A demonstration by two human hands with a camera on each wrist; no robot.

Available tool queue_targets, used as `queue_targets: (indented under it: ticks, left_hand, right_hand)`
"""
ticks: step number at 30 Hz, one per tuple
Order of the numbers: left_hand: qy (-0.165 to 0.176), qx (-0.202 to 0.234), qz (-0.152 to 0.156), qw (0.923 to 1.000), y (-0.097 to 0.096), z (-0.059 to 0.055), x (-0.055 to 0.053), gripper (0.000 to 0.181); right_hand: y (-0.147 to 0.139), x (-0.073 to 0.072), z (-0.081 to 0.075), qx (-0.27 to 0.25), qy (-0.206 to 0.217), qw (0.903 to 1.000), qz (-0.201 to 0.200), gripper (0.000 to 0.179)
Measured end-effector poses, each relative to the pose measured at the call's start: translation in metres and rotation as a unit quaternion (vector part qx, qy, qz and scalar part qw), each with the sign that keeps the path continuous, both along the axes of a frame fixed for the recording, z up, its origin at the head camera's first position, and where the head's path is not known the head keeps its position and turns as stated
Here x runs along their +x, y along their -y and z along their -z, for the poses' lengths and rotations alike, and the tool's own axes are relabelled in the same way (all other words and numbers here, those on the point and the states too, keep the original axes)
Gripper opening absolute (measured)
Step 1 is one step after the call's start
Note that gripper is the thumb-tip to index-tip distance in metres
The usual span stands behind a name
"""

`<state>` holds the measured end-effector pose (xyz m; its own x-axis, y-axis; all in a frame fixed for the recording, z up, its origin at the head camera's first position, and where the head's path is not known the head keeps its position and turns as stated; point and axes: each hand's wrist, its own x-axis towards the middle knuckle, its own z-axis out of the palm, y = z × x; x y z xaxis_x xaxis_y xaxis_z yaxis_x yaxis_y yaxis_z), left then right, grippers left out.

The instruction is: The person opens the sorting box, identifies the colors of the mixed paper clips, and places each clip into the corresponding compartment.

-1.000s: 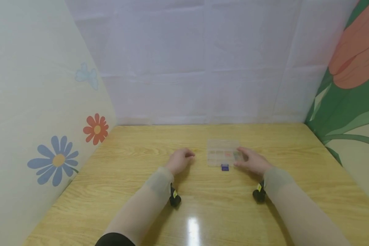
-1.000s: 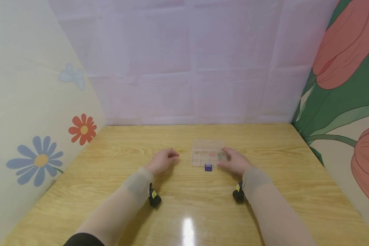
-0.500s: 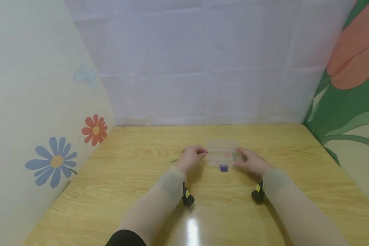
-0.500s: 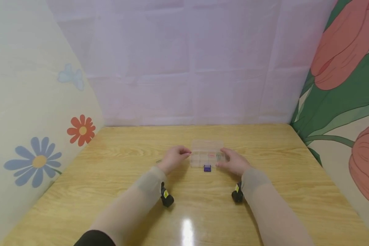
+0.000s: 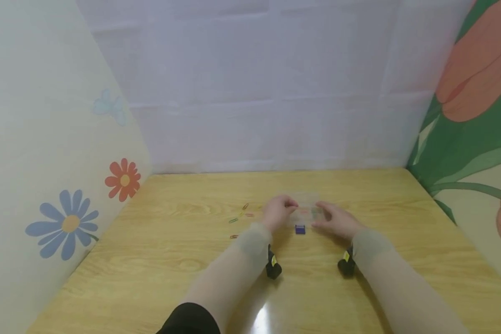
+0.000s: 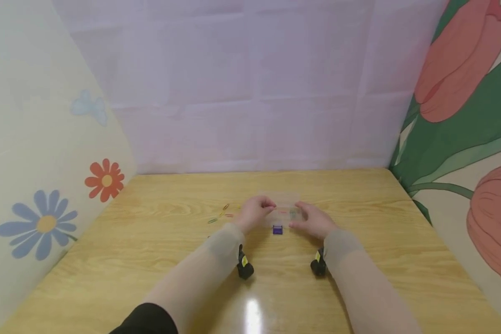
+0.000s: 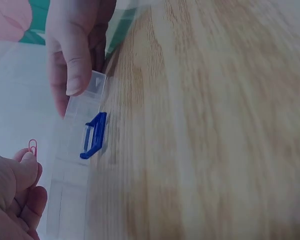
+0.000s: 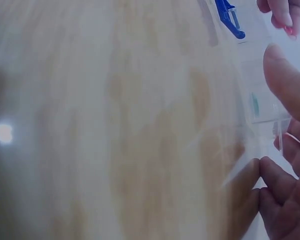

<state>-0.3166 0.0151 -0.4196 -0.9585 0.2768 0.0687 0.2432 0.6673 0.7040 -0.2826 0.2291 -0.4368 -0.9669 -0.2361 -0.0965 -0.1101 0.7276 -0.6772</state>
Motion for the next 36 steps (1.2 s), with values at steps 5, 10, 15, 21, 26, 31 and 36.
queue_targets:
  ticks: [5,10,15,21,26,31,36]
  left_hand:
    - [-0.006,-0.013,-0.018,0.9997,-0.010,0.002,-0.002,0.006]
    - [-0.010,-0.016,-0.027,0.9995,-0.017,0.005,-0.006,0.007]
    - [-0.015,-0.018,-0.017,0.9996,-0.022,0.003,-0.007,0.009]
    - [-0.022,-0.026,-0.003,0.9994,-0.021,0.007,-0.009,0.012]
    - [-0.019,-0.011,0.003,0.9998,-0.008,0.005,-0.006,0.014]
    - [-0.021,0.003,0.004,0.9998,0.012,0.002,-0.004,0.015]
    - [-0.026,0.018,-0.021,0.9993,0.040,-0.002,-0.003,0.016]
  right_hand:
    - [0.001,-0.002,0.003,-0.004,-0.002,1.0000,-0.001,0.083]
    - [0.001,-0.003,0.005,-0.003,-0.008,1.0000,0.000,0.083]
    - [0.001,-0.002,0.005,0.004,-0.011,0.9999,0.000,0.082]
    - [0.001,-0.002,0.005,0.001,-0.008,1.0000,0.000,0.083]
    - [0.002,-0.003,0.006,-0.001,0.002,1.0000,0.006,0.083]
    - [0.002,-0.002,0.005,-0.001,0.001,1.0000,0.007,0.083]
    - [0.001,-0.001,0.004,-0.005,0.001,1.0000,0.008,0.082]
